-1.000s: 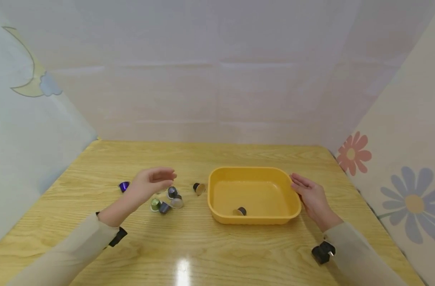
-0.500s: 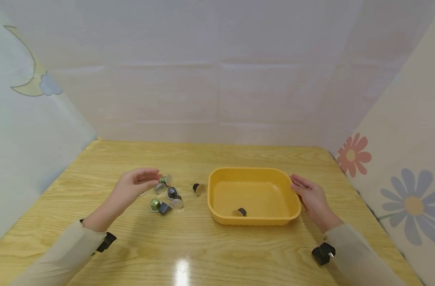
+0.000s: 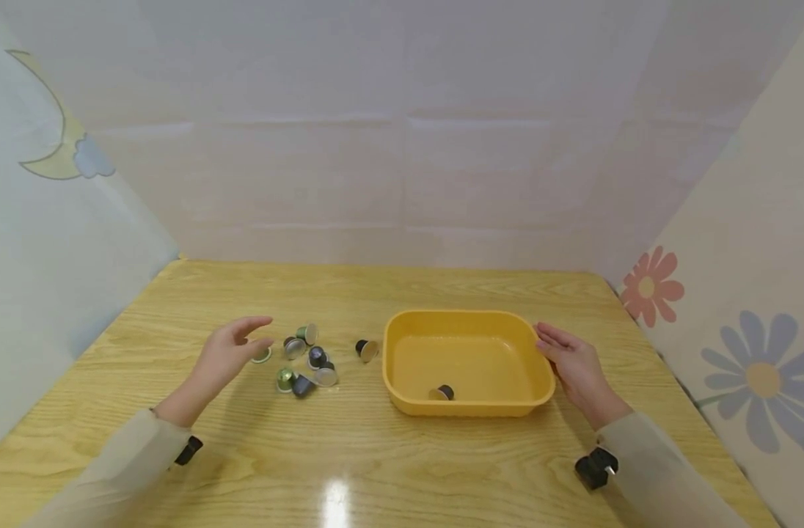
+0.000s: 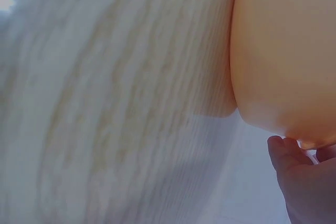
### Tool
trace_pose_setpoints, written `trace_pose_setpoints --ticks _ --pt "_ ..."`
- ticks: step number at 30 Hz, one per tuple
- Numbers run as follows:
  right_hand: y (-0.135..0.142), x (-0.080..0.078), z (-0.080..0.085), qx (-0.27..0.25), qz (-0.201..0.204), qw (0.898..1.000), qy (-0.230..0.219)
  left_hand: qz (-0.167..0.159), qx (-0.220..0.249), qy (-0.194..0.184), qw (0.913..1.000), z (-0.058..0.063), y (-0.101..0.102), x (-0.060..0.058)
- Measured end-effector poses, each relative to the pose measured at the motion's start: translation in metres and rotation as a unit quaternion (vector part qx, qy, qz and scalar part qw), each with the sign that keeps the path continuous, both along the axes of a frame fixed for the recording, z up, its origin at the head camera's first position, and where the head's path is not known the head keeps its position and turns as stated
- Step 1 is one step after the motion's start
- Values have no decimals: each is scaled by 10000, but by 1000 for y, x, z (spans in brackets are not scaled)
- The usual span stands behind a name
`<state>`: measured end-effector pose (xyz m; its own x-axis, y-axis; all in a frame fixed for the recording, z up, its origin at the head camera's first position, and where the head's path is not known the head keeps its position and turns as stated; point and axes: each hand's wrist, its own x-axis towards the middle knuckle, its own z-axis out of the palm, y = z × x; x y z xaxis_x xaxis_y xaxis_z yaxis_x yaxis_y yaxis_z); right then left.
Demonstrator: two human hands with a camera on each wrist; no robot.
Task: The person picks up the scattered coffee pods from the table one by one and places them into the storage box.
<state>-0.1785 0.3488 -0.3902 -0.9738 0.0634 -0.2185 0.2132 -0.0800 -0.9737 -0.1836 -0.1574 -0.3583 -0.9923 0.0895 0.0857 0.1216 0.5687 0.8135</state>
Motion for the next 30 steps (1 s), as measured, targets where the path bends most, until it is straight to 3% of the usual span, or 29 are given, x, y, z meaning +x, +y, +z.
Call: trace_pose_setpoints --ticks 17,30 --pt "-3 -3 -2 -23 21 10000 -6 -141 -212 -488 9985 -23 -33 -18" --pt "-1 -2 -2 -271 12 9996 95 -480 -593 -905 9930 -36 -40 -32"
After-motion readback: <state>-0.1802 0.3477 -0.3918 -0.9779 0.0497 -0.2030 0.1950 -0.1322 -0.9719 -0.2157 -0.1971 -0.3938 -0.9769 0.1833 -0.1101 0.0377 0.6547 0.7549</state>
